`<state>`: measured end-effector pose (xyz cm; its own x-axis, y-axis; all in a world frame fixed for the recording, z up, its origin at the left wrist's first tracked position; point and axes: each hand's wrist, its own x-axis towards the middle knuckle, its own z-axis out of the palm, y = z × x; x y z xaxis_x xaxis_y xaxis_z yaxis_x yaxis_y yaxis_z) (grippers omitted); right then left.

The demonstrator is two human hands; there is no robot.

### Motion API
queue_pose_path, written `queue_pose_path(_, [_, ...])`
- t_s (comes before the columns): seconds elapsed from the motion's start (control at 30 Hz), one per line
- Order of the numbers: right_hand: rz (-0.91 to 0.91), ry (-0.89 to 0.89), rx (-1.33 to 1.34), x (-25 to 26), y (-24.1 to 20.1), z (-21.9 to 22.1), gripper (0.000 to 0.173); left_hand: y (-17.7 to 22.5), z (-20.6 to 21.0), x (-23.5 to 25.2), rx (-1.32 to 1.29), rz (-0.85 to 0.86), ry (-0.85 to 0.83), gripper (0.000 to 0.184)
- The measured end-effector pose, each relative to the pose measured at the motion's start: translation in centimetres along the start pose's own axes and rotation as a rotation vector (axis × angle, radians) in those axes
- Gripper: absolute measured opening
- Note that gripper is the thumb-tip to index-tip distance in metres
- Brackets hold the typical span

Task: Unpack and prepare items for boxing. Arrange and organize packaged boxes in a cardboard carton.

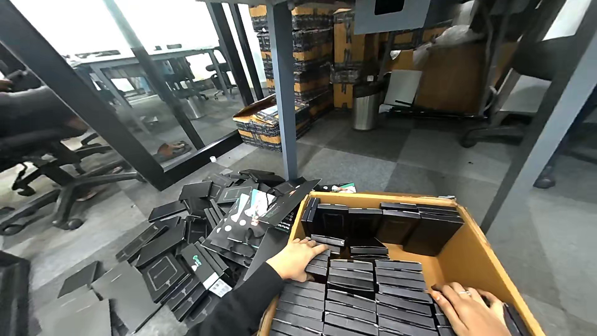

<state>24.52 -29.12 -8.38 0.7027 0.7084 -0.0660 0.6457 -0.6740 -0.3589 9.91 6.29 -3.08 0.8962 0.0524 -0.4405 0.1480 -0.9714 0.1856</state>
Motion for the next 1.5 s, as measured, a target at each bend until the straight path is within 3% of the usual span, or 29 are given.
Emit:
queue_pose_path(0.1, [0.009,-0.015,0.0,0.1,0.0,0.0,0.055,-0.8,1.2,-0.4,-0.127,-0.006,0.002,0.085])
queue_pose_path(0.2, [-0.004,0.02,0.004,0.0,0.1,0.2,0.055,-0.4,2.2,-0.9,-0.225,0.035,0.07,0.067])
queue_pose_path(0.27, [-0.009,0.027,0.008,0.0,0.2,0.2,0.054,0.4,2.7,-1.1,-0.272,-0.016,0.126,0.066])
queue_pose_path(0.47, [-0.002,0.012,0.008,0.1,0.1,0.1,0.055,2.2,3.9,0.4,-0.209,-0.079,0.323,0.069])
queue_pose_path(0.67, [-0.018,0.045,-0.003,0.1,0.2,0.3,0.055,3.1,2.9,2.4,-0.121,-0.088,0.56,0.043])
queue_pose_path(0.8, [-0.012,0.043,-0.002,0.1,0.2,0.3,0.054,1.8,0.3,4.4,-0.106,-0.058,0.446,0.033])
queue_pose_path(0.93, [-0.013,0.035,-0.002,0.1,0.3,0.3,0.055,0.4,-2.6,6.5,-0.13,0.006,0.111,0.062])
queue_pose_path(1.1, [-0.001,0.028,-0.017,0.2,0.1,0.3,0.054,0.2,-3.0,8.8,-0.023,0.088,-0.014,0.074])
queue_pose_path(1.23, [0.01,-0.001,-0.019,0.3,0.2,0.2,0.054,1.5,-2.8,9.5,0.095,0.11,-0.031,0.074])
queue_pose_path(1.4, [-0.007,0.005,-0.006,0.2,0.1,0.1,0.054,1.2,-1.9,9.9,0.13,-0.017,0.019,0.081])
queue_pose_path(1.5, [-0.004,0.007,-0.002,0.1,0.1,0.2,0.055,1.1,-2.2,9.2,0.122,-0.002,0.017,0.076])
